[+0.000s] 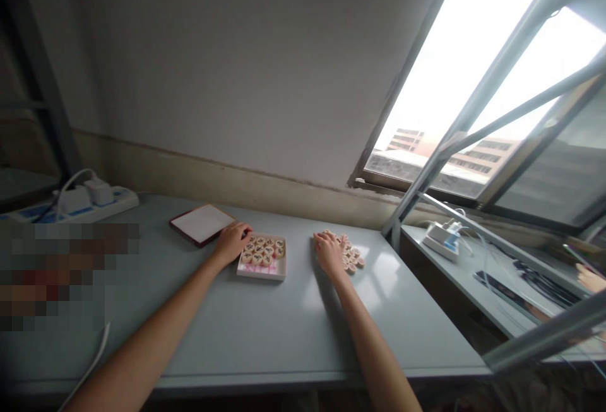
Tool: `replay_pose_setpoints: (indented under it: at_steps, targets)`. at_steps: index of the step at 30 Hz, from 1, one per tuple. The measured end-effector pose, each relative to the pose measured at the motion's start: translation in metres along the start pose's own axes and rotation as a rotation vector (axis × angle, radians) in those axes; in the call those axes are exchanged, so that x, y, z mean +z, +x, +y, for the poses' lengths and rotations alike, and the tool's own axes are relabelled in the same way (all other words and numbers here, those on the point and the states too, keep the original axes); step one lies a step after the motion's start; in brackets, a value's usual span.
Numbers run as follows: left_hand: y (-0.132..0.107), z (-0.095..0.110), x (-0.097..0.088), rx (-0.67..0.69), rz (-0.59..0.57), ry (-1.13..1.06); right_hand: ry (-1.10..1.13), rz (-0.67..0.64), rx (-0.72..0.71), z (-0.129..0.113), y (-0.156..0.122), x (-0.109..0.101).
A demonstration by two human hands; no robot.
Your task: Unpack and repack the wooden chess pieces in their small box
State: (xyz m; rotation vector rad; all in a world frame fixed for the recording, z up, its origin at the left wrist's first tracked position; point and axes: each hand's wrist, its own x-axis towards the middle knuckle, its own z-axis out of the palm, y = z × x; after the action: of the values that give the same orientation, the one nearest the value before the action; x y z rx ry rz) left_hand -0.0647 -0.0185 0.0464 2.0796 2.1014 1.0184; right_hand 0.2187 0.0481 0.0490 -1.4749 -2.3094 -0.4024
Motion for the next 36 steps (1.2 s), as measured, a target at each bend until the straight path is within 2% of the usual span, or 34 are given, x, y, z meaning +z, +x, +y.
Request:
replay_pose_setpoints:
  at_steps: [4, 10, 14, 18, 25, 29, 32, 34, 36]
  targets:
    - [0.002, -0.002, 0.004, 0.001, 0.000, 0.006, 0.124, 0.021, -0.098, -0.025, -0.019, -0.024]
    - [0.002, -0.003, 0.005, 0.026, 0.006, 0.031, 0.341, 0.009, -0.104, -0.068, -0.027, -0.046]
    - [0.000, -0.003, 0.004, 0.040, 0.029, 0.045, 0.296, -0.023, -0.187, -0.085, -0.028, -0.047]
    - [-0.001, -0.003, 0.005, 0.036, 0.036, 0.053, 0.188, 0.035, -0.230, -0.090, -0.034, -0.048]
    - [0.000, -0.003, 0.005, 0.020, 0.016, 0.041, 0.094, 0.042, -0.262, -0.088, -0.047, -0.053]
    - [-0.001, -0.002, 0.004, 0.021, 0.018, 0.044, 0.076, 0.047, -0.267, -0.083, -0.046, -0.055]
    - [-0.002, -0.002, 0.003, 0.028, 0.022, 0.046, 0.012, 0.108, -0.152, -0.060, -0.040, -0.050]
    - [-0.002, -0.002, 0.003, 0.033, 0.027, 0.050, -0.068, 0.141, -0.024, -0.036, -0.038, -0.040]
    - [-0.002, -0.003, 0.004, 0.034, 0.035, 0.053, -0.148, 0.117, 0.074, -0.010, -0.040, -0.027]
